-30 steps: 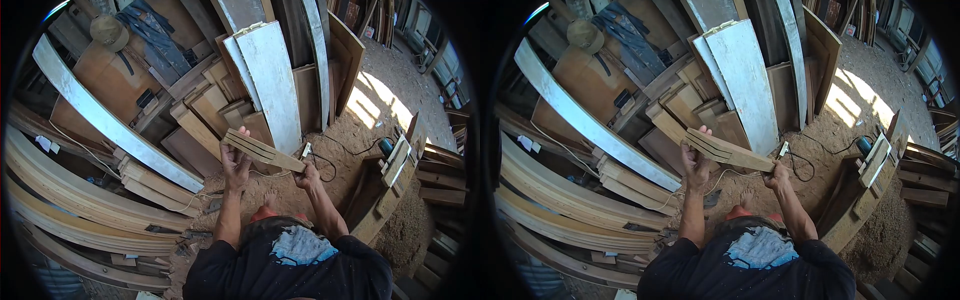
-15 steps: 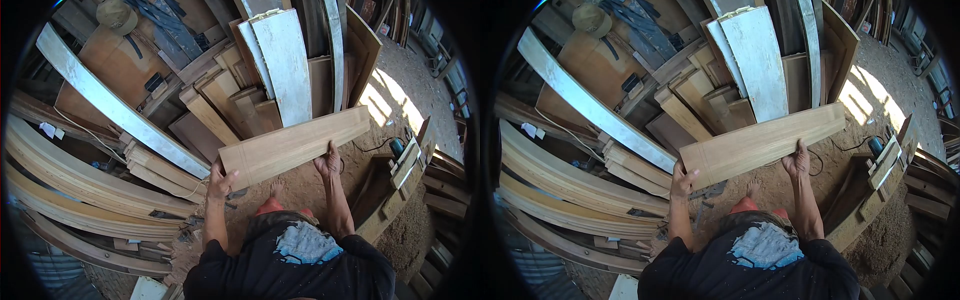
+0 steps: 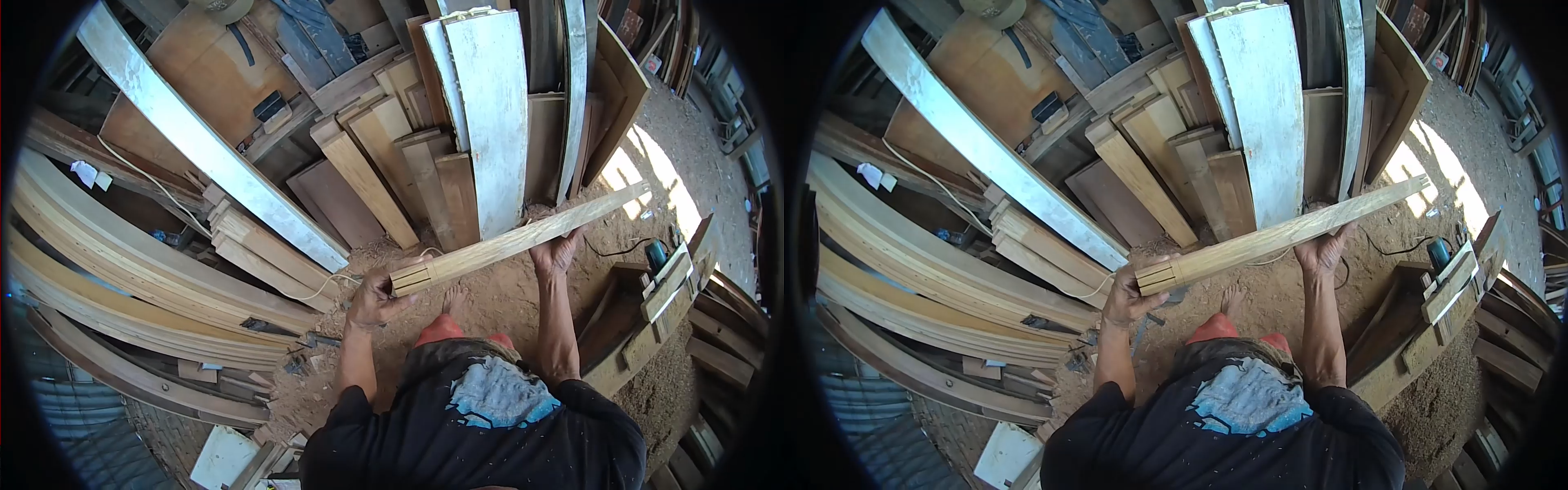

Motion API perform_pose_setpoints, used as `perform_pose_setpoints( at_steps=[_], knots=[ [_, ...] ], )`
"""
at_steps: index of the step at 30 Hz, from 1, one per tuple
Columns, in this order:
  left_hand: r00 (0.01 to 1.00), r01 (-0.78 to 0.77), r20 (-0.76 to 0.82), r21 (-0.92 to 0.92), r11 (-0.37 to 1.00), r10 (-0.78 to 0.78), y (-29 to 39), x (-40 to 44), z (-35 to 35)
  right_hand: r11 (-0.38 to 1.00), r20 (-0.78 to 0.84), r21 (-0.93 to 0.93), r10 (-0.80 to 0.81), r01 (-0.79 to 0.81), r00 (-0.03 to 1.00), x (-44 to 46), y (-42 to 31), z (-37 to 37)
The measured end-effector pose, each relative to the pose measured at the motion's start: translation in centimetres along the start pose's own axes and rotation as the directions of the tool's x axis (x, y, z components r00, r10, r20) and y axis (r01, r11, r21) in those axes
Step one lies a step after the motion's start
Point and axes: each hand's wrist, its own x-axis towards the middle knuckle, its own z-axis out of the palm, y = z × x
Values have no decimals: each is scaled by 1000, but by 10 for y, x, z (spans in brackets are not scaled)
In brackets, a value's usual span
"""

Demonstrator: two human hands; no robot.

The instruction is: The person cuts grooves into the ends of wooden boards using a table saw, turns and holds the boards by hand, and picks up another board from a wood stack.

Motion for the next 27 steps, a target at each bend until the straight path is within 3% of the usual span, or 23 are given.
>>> perform_pose_setpoints(
  at_steps=[2,6,11,14,15,17,18,19,22,23,26,27],
  knots=[
    [992,116,-42,11,993,-116,2,-12,5,1000,-84,-18,8,-9,996,-7,3,-16],
    [985,151,-85,-21,988,-152,-24,-41,5,998,-273,-36,34,-45,961,-26,16,-38],
    [962,256,-81,-72,964,-261,-36,-69,3,980,-242,-34,182,-195,953,-41,25,-67],
    [963,246,-62,-187,951,-261,-41,-78,19,928,-406,-194,218,-317,887,-58,31,-95],
    [968,237,0,-317,918,-250,-47,-83,25,902,-439,-223,244,-368,864,-63,33,-103],
    [996,91,4,-168,982,-92,-53,-74,34,841,-511,-273,284,-466,811,-71,36,-118],
    [1000,17,16,-93,996,-16,-53,-69,37,800,-564,-231,354,-554,746,-71,41,-127],
    [999,-35,24,135,990,32,-46,-59,37,752,-611,-184,417,-633,673,-70,47,-135],
    [983,-153,134,224,963,125,-57,-41,19,602,-682,-123,526,-789,508,-76,80,-152],
    [960,-244,189,210,947,206,-56,-33,8,558,-699,-79,560,-826,446,-78,96,-157],
    [995,-89,51,23,996,88,-64,-43,-18,429,-735,27,621,-903,273,-66,148,-145],
    [993,-109,-34,76,991,111,-67,-42,-31,383,-744,19,622,-923,243,-59,168,-144]
  ],
)
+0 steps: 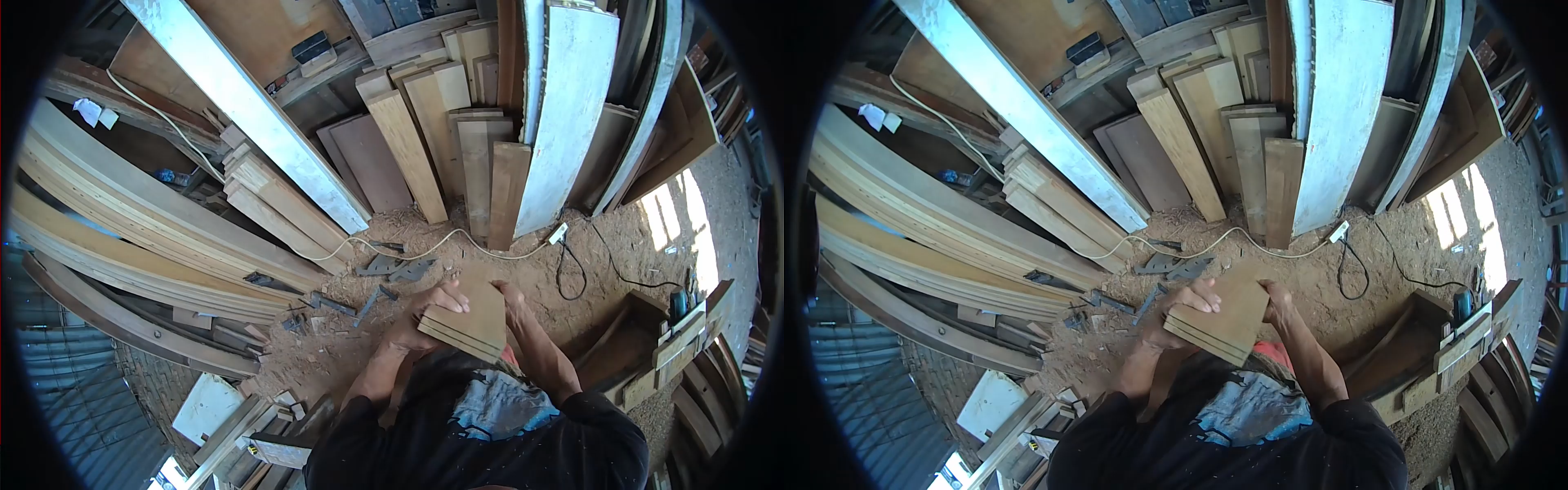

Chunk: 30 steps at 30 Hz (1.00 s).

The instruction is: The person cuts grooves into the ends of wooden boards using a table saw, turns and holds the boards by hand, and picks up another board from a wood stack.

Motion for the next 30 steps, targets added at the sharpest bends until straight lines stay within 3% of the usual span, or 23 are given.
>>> perform_pose_setpoints(
  at_steps=[2,5,6,9,13,16,21,22,26,29,30],
  knots=[
    [983,-20,-179,101,995,38,-6,-4,-25,988,-22,-152,12,-15,1000,21,5,32],
    [821,41,-571,35,999,-14,-18,-11,-83,907,10,-421,14,-8,1000,87,-20,21],
    [736,25,-676,-3,1000,-21,-25,-13,-103,859,33,-494,-139,137,990,61,-18,53],
    [664,-45,-748,-19,999,16,-52,-10,-168,732,57,-596,-372,330,927,58,-41,73],
    [672,17,-741,16,1000,0,-89,11,-231,685,59,-653,-380,323,923,78,-76,33],
    [684,80,-729,21,997,-40,-121,20,-266,665,-139,-717,-431,210,891,62,-87,36],
    [706,94,-707,35,995,-42,-179,43,-326,682,-225,-719,-408,132,885,60,-103,13],
    [693,180,-695,-89,980,-190,-187,45,-334,684,-253,-721,-408,110,877,61,-104,8],
    [631,650,-632,114,751,-450,-245,43,-364,685,-252,-723,-390,96,886,68,-106,-2],
    [705,537,-612,131,833,-358,-259,42,-380,700,-209,-704,-362,117,909,70,-110,1],
    [657,586,-634,91,805,-407,-252,45,-385,701,-223,-705,-365,109,904,68,-107,1]
  ],
)
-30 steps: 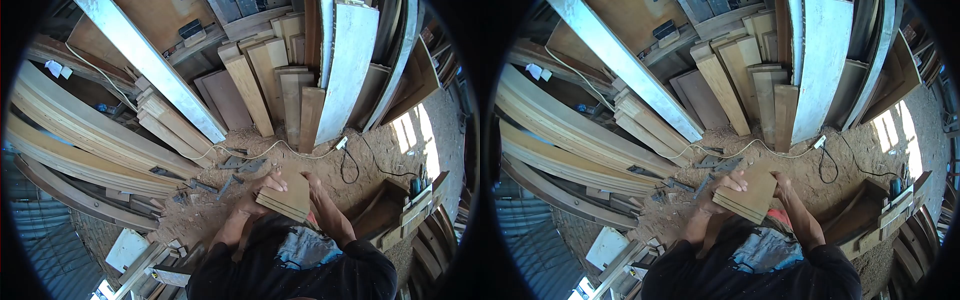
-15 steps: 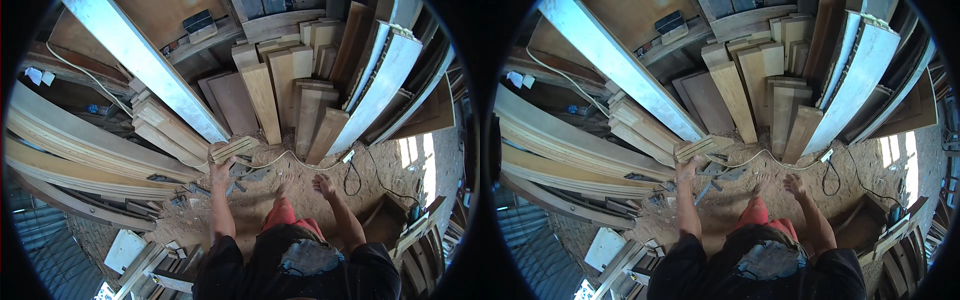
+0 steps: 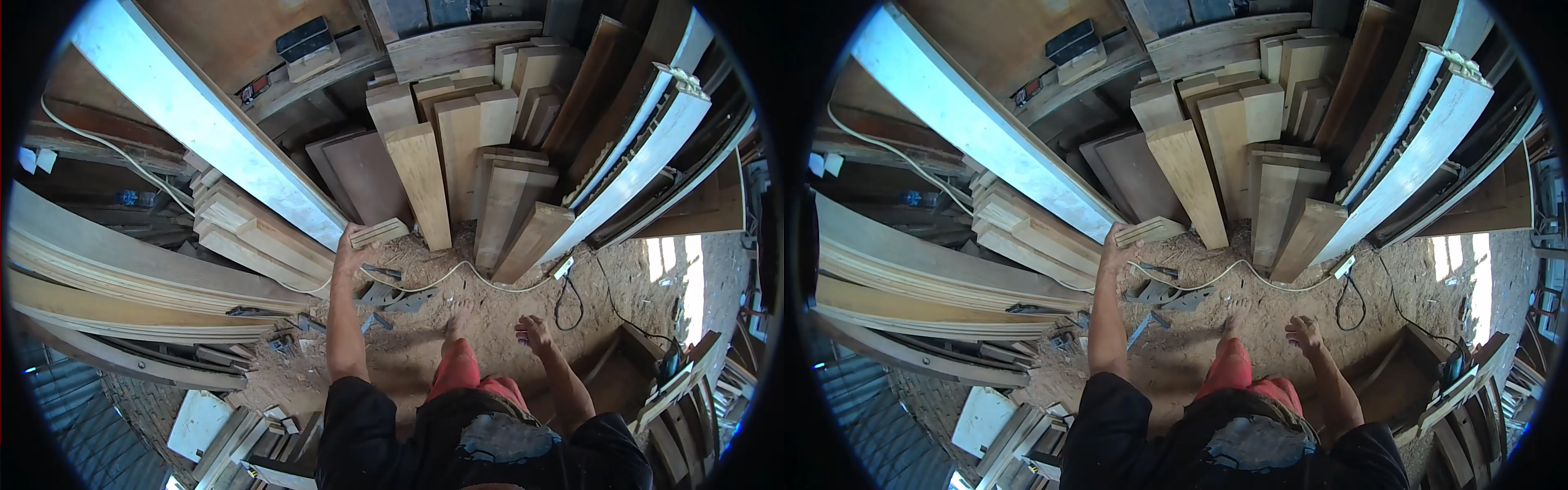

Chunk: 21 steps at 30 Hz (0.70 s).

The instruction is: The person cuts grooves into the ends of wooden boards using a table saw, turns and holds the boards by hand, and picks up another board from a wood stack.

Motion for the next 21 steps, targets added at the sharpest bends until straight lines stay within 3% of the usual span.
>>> perform_pose_setpoints(
  at_steps=[4,10,13,14,17,19,20,21],
  knots=[
    [995,69,-72,48,996,-66,10,36,-32,999,40,34,-20,19,999,5,-12,6],
    [924,99,-382,181,978,-23,10,116,-48,996,3,84,-11,11,1000,6,-17,12],
    [960,-79,-263,54,995,91,-2,155,-41,996,-20,83,-8,10,1000,8,-19,17],
    [978,41,-206,112,993,-17,-5,159,-39,996,-23,88,-9,11,1000,9,-18,16],
    [986,157,-107,385,909,-125,-13,148,-10,996,27,87,-17,14,1000,27,-2,3],
    [977,170,-161,205,964,-138,-26,117,34,997,-21,74,-24,25,999,16,-17,16],
    [972,203,-137,90,975,-189,-39,100,58,998,-50,43,-32,34,998,1,-30,26],
    [973,229,-56,109,967,-224,-46,82,81,998,-56,41,-52,54,997,-5,-32,27]
  ],
)
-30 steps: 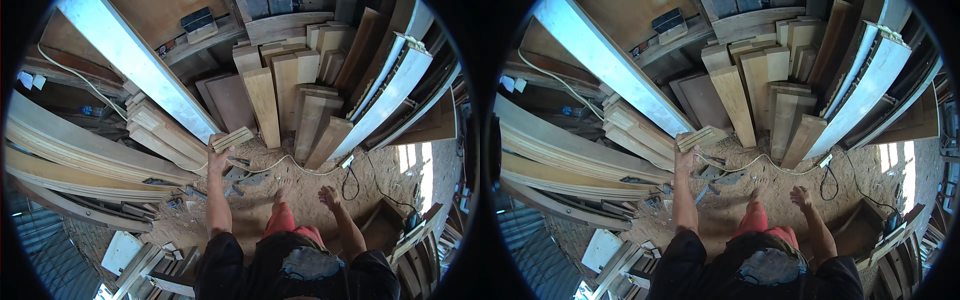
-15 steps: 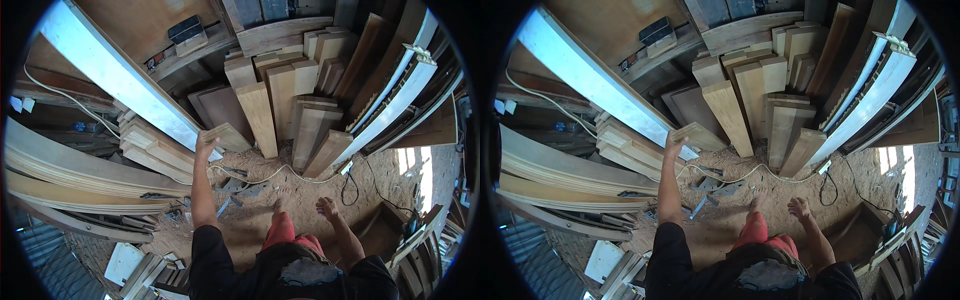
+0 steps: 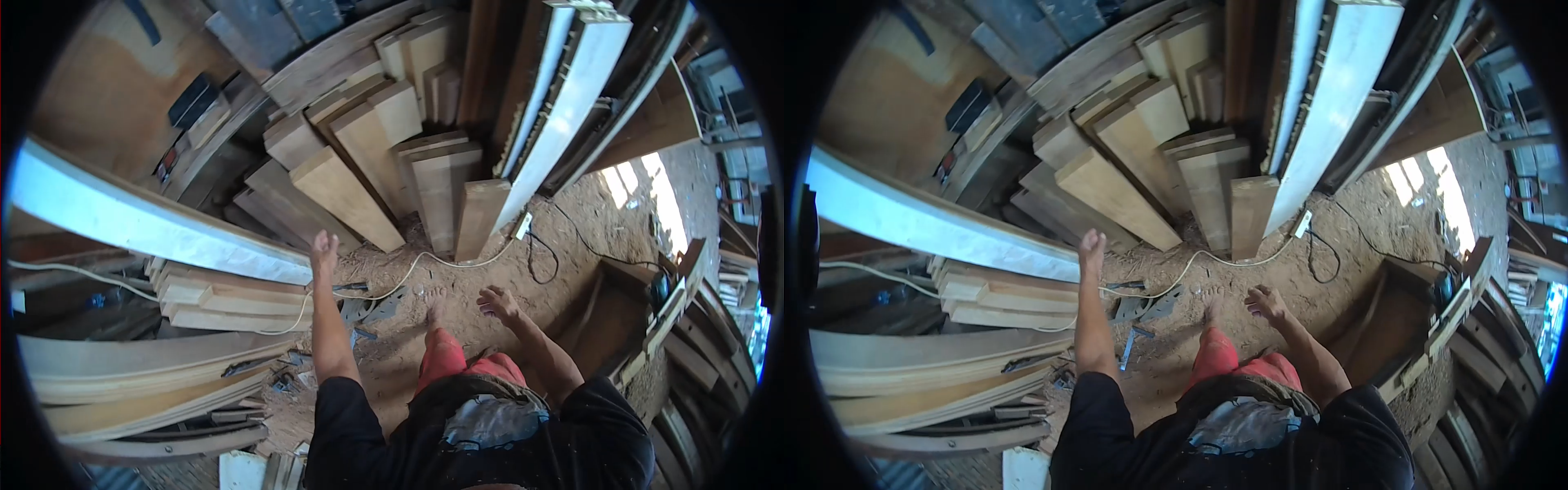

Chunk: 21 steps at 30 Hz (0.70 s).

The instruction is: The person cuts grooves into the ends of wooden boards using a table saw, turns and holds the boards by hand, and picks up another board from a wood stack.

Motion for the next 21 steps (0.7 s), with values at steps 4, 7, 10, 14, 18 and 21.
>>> perform_pose_setpoints(
  at_steps=[4,7,10,14,18,21],
  knots=[
    [948,66,310,32,997,-73,-38,-58,98,997,-14,-67,-38,37,999,-10,1,-1],
    [899,-10,437,100,995,-34,-10,-82,156,994,-45,-102,-50,45,998,-15,9,-11],
    [863,-175,497,128,976,90,48,-86,195,996,-66,-68,-59,55,996,-22,17,-25],
    [827,-366,515,188,912,226,92,-63,246,998,-118,-23,-62,60,991,-30,42,-42],
    [792,-487,511,198,851,335,131,-56,284,997,-158,50,-48,57,986,-37,60,-52],
    [796,-448,521,167,878,307,149,-57,304,991,-187,119,-37,60,982,-45,68,-59]
  ],
)
